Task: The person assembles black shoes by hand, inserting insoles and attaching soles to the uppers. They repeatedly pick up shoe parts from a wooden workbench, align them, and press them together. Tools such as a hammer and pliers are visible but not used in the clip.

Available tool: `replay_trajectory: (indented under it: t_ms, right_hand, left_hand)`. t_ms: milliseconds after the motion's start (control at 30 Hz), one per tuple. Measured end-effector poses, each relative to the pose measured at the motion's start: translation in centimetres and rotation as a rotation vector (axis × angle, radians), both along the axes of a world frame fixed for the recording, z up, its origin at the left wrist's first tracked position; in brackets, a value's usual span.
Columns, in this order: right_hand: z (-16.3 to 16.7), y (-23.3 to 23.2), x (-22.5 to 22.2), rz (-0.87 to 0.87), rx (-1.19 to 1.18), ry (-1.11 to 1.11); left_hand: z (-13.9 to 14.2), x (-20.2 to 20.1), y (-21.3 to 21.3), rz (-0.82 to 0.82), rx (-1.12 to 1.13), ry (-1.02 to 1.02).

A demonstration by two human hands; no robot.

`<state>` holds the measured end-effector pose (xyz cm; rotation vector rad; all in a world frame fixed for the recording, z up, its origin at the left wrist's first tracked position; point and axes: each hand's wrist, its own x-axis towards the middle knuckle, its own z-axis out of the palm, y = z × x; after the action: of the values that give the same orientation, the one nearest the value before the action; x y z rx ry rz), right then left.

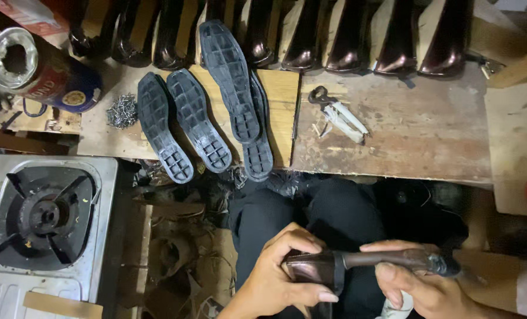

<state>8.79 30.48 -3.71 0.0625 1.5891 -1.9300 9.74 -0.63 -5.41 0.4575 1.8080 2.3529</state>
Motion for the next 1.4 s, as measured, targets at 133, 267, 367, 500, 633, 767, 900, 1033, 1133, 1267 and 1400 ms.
replay_trajectory:
  t_ms: [133, 267, 367, 500, 633, 767, 900, 1033, 1133, 1267, 1400]
  right_hand:
    - [-0.5, 1.8, 3.0, 0.146, 0.41, -0.083]
    - [-1.8, 2.4, 5.1, 0.254, 0.373, 0.303]
    - [-1.7, 3.4, 5.0, 0.38, 0.292, -0.038]
    - [-0.8, 4.3, 5.0, 0.131, 0.064, -0.377]
    - [-0.2, 4.4, 5.5, 0.516, 0.151, 0.173]
    - [1.1, 4.8, 6.3, 0.235, 0.234, 0.177]
    - [2.4, 3.5, 5.8, -0.197, -0.134, 0.244]
    - [4.1, -0.7, 6.3, 0.124, 0.126, 0.615]
    - [5.3, -4.1, 5.4, 0.347, 0.15, 0.998]
    - [8.1, -5.0, 3.7, 0.302, 0.355, 1.047]
    - [9.3, -4.6, 3.2, 0.051, 0.415, 1.398]
  left_hand:
    - [0.3, 2.1, 0.4, -0.023, -0.029, 0.036]
    - [-0.5, 4.5, 1.4, -0.03, -0.082, 0.201]
    - [-0.9, 5.4, 1.2, -0.098, -0.098, 0.28]
    - [-0.4, 6.2, 1.2, -0.156, -0.042, 0.273]
    - [0.7, 7.3, 2.2, -0.267, -0.064, 0.243]
    - [1.6, 7.9, 3.6, -0.254, -0.06, 0.297]
    - [2.1, 8.2, 2.3, 0.001, -0.056, 0.228]
    - [2.4, 9.1, 1.1, 0.035, -0.12, 0.247]
    - [2.2, 9.3, 1.4, 0.072, -0.185, 0.33]
    - [1.8, 9.9, 1.6, 0.448, -0.294, 0.37]
    - [1.0, 9.3, 0.0, 0.328, 0.031, -0.623]
